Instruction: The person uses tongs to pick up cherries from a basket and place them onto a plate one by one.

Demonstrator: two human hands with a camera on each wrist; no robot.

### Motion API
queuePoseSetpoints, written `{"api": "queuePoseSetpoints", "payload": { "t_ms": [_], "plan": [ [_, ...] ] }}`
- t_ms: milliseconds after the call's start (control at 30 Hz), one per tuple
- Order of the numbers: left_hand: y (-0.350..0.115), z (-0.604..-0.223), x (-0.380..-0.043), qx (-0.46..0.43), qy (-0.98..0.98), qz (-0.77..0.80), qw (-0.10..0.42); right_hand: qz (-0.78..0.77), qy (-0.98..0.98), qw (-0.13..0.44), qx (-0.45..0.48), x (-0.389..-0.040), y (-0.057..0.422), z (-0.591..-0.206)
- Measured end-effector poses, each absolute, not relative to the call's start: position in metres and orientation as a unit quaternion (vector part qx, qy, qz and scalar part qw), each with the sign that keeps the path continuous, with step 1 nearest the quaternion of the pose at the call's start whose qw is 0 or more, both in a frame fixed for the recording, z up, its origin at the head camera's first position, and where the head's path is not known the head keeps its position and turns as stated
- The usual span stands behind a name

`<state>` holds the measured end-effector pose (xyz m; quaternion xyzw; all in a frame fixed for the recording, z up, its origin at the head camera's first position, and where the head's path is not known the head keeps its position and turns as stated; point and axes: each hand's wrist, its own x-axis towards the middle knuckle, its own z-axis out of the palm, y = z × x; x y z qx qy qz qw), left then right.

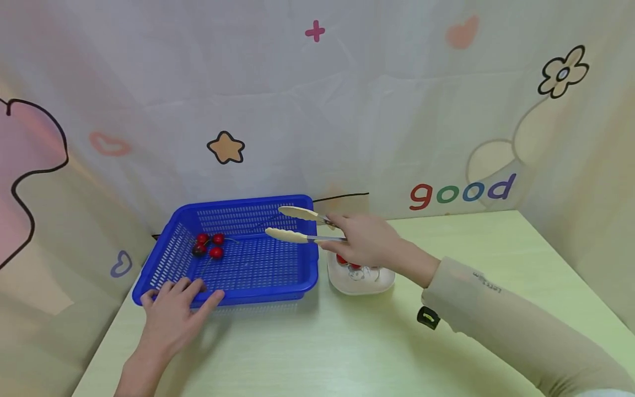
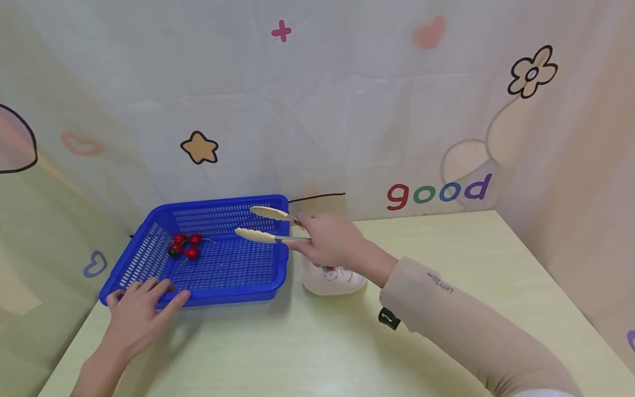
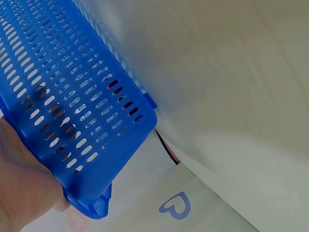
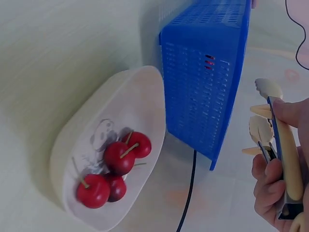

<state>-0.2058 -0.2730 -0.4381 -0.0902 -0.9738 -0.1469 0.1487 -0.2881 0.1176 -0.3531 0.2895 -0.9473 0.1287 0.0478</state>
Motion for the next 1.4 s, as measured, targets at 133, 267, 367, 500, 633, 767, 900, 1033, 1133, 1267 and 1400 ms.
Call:
{"api": "queuePoseSetpoints", "payload": {
  "t_ms": [133,267,367,500,633,767,900,1033,1133,1267,1400],
  "plan": [
    [-0.275,-0.438,-0.206,-0.090,-0.974,-0.144,0.149,0.123,-0.942,0.045,0.309,-0.294,0.100,-0.349],
    [-0.275,-0.437,-0.205,-0.087,-0.975,-0.144,0.145,0.102,-0.945,0.029,0.310,-0.302,0.081,-0.344],
    [-0.275,-0.436,-0.204,-0.086,-0.976,-0.143,0.143,0.092,-0.951,0.005,0.296,-0.306,0.068,-0.341],
    [-0.275,-0.436,-0.203,-0.090,-0.975,-0.141,0.147,0.082,-0.954,-0.012,0.290,-0.311,0.054,-0.340],
    [-0.273,-0.436,-0.201,-0.095,-0.974,-0.141,0.151,0.061,-0.951,-0.014,0.304,-0.314,0.045,-0.343],
    [-0.270,-0.437,-0.199,-0.098,-0.973,-0.143,0.156,0.055,-0.947,-0.019,0.316,-0.315,0.038,-0.347],
    [-0.267,-0.437,-0.196,-0.099,-0.971,-0.142,0.162,0.049,-0.947,-0.030,0.317,-0.317,0.030,-0.351],
    [-0.264,-0.437,-0.192,-0.096,-0.973,-0.140,0.155,0.034,-0.947,-0.040,0.316,-0.318,0.020,-0.354],
    [-0.262,-0.436,-0.190,-0.094,-0.975,-0.140,0.148,0.024,-0.947,-0.046,0.318,-0.320,0.012,-0.356],
    [-0.260,-0.435,-0.189,-0.095,-0.974,-0.139,0.149,0.011,-0.946,-0.049,0.322,-0.320,-0.001,-0.358],
    [-0.259,-0.436,-0.188,-0.097,-0.973,-0.139,0.154,0.008,-0.944,-0.059,0.326,-0.320,-0.016,-0.365]
  ]
}}
